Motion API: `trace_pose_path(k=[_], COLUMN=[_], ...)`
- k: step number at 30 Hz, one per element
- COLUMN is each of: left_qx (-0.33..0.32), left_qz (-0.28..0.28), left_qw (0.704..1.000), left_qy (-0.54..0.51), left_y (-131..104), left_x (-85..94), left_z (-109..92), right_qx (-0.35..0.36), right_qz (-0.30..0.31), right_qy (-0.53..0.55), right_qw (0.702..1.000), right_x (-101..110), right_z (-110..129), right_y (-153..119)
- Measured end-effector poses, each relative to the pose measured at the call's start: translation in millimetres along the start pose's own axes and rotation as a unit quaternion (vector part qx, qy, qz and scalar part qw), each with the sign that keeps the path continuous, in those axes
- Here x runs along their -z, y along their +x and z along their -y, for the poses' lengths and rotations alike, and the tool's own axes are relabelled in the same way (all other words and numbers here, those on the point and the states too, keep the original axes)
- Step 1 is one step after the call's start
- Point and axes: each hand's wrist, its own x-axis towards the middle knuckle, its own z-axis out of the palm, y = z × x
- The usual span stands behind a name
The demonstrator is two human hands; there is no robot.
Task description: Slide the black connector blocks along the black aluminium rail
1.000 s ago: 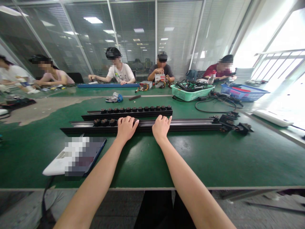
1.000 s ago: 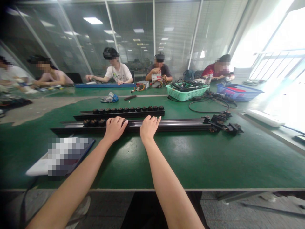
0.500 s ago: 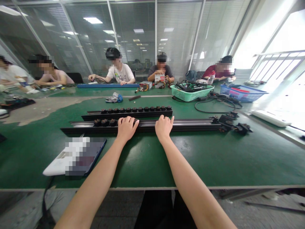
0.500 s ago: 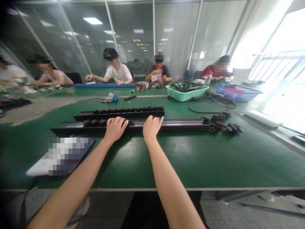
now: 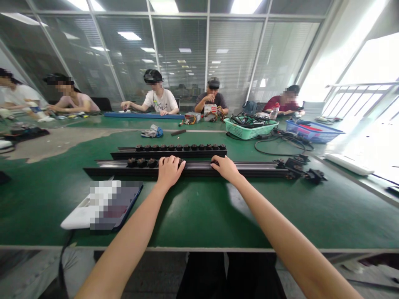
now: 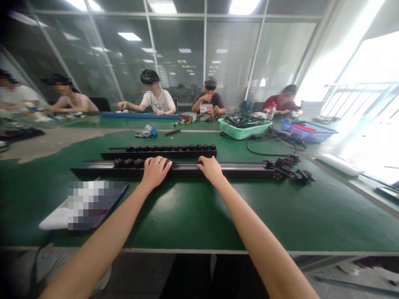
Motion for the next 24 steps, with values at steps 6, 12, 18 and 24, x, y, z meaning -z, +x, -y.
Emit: trace_pose_path(k=[6,12,18,24], left_qx=[0.003,0.006,0.004,0.000], left_qz=[0.000,0.008,0.014,0.010], left_qw=[1.000,1.000,1.000,1.000], left_qy=[0.001,0.001,0.023,0.022], left_y=[-0.3,1.1,2.8,3.0], left_x=[0.2,-1.1,-1.3,-2.8], left_z=[0.6,-0.9,-3.4,-3.3], right_qx=[0.026,0.014,-0.008,0.020], right_qz=[-0.067,-0.108,-0.114,-0.102], right_qy=[0.061,0.086,0.102,0.102], right_qw=[0.996,0.990,0.988,0.989], right_x=[-19.1,-27.2,-28.5,-22.3], right_z=[-5.6,-1.8,-0.9,-9.1], right_y=[-7.9,-13.2,-14.1,-12.9])
